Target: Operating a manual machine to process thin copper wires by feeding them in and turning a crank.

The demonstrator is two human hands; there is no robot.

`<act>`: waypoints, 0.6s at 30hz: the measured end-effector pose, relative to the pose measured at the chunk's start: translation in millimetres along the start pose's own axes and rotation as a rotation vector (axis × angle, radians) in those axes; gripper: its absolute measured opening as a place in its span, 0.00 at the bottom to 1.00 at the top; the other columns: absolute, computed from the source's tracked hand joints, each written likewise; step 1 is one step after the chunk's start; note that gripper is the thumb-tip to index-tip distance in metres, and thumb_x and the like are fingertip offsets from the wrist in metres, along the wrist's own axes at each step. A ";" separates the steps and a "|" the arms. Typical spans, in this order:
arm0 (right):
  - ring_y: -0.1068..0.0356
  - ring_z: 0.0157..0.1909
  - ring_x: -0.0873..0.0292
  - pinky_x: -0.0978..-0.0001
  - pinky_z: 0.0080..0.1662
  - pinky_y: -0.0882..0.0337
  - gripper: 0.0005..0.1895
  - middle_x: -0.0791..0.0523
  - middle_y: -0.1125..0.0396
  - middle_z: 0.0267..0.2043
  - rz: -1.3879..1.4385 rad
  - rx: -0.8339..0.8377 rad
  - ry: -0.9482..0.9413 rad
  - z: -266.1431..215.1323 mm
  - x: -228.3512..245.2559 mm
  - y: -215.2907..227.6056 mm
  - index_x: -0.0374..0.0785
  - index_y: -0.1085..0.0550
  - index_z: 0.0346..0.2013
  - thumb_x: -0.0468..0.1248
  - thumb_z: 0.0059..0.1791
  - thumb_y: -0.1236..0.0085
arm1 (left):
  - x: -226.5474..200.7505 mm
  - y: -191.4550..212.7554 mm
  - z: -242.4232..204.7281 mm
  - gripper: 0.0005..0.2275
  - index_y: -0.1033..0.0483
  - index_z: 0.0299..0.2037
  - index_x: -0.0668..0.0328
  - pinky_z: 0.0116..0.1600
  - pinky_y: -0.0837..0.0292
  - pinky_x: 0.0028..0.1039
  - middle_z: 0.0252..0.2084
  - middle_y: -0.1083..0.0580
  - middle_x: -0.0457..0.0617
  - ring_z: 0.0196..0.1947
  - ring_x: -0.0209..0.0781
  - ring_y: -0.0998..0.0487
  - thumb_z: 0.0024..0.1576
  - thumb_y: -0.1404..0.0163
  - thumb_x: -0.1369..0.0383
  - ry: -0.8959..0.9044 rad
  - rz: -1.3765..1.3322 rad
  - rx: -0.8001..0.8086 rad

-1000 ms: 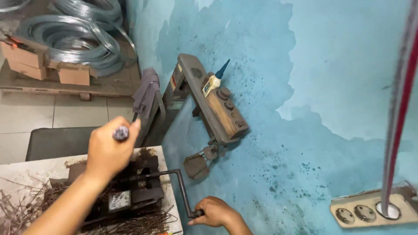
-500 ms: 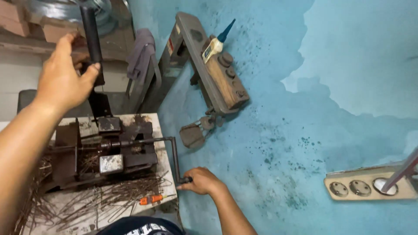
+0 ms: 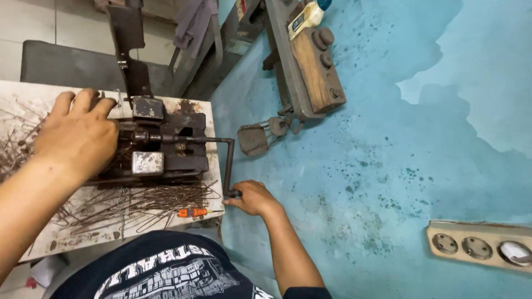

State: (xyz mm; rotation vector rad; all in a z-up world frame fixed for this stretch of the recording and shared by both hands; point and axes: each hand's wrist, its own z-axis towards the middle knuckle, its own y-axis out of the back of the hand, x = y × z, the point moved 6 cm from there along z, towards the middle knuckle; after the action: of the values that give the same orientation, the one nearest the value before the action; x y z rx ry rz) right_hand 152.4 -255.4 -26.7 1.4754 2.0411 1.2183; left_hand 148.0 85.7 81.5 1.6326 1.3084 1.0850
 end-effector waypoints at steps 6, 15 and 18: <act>0.29 0.46 0.43 0.52 0.43 0.33 0.27 0.49 0.26 0.42 0.030 -0.014 0.002 -2.9 3.2 2.8 0.39 0.23 0.41 0.60 0.48 0.48 | -10.8 16.4 -12.5 0.20 0.13 0.32 0.33 0.74 0.65 0.48 0.82 0.58 0.36 0.84 0.53 0.67 0.63 0.63 0.63 -0.019 -0.012 0.191; 0.38 0.59 0.42 0.50 0.56 0.36 0.23 0.45 0.34 0.56 0.079 -0.158 -0.037 12.0 54.5 -8.7 0.36 0.28 0.55 0.46 0.50 0.42 | -1.4 -18.8 -24.6 0.22 0.26 0.59 0.45 0.72 0.54 0.50 0.70 0.32 0.43 0.75 0.52 0.41 0.52 0.47 0.68 -0.037 -0.241 -0.354; 0.32 0.55 0.47 0.53 0.54 0.30 0.18 0.48 0.32 0.54 0.153 -0.062 0.278 24.9 118.2 -38.4 0.37 0.26 0.52 0.44 0.53 0.51 | 8.8 -49.4 -41.9 0.19 0.22 0.60 0.39 0.69 0.46 0.43 0.62 0.23 0.36 0.70 0.48 0.31 0.61 0.52 0.52 0.011 -0.227 -0.652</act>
State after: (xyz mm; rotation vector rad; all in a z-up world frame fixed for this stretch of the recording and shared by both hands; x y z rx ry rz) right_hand 99.1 -142.3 -47.8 1.5284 2.0685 1.6131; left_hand 93.3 105.5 51.5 0.9721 0.9697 1.2129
